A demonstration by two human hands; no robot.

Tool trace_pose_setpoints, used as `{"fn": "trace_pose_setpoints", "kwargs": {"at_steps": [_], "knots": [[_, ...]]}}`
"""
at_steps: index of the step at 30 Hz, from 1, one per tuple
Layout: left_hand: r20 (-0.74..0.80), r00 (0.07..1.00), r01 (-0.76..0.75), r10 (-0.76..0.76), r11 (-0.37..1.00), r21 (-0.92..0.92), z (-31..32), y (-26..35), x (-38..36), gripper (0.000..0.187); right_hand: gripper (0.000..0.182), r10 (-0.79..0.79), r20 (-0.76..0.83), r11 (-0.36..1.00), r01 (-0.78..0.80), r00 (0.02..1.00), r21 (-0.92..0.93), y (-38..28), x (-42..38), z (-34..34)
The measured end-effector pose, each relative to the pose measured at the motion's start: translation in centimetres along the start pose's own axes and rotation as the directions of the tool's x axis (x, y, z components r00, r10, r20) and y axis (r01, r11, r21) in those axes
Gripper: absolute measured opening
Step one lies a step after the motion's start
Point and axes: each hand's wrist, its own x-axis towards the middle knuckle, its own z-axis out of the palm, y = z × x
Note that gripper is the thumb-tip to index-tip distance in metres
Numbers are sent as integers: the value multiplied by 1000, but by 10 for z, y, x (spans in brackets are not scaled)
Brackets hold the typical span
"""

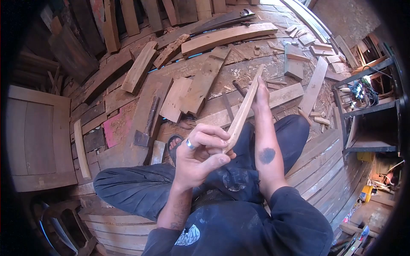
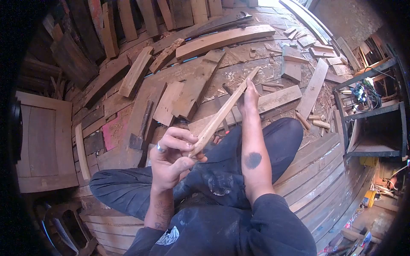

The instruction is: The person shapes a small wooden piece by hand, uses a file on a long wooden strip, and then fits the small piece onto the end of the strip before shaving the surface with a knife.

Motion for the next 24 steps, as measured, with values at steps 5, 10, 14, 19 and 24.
{"fn": "trace_pose_setpoints", "kwargs": {"at_steps": [5,10,14,19,24], "knots": [[-19,1000,2,-1,999,47,0,-3,-1,21,33,-5,-10,1000,5,1000,-5,1,-1,0],[-13,1000,-6,7,999,39,0,-5,0,20,40,-77,-42,997,76,996,-21,-8,-24,20],[-19,1000,9,-8,1000,25,2,-5,-1,20,39,-60,-20,998,60,998,21,-4,-12,12],[6,1000,5,-5,1000,-16,-1,-4,-1,18,37,-34,-33,999,34,999,7,-3,-9,10],[-52,997,-55,60,994,92,-6,3,-4,21,30,-169,-23,979,165,985,-118,-2,-26,27]]}}
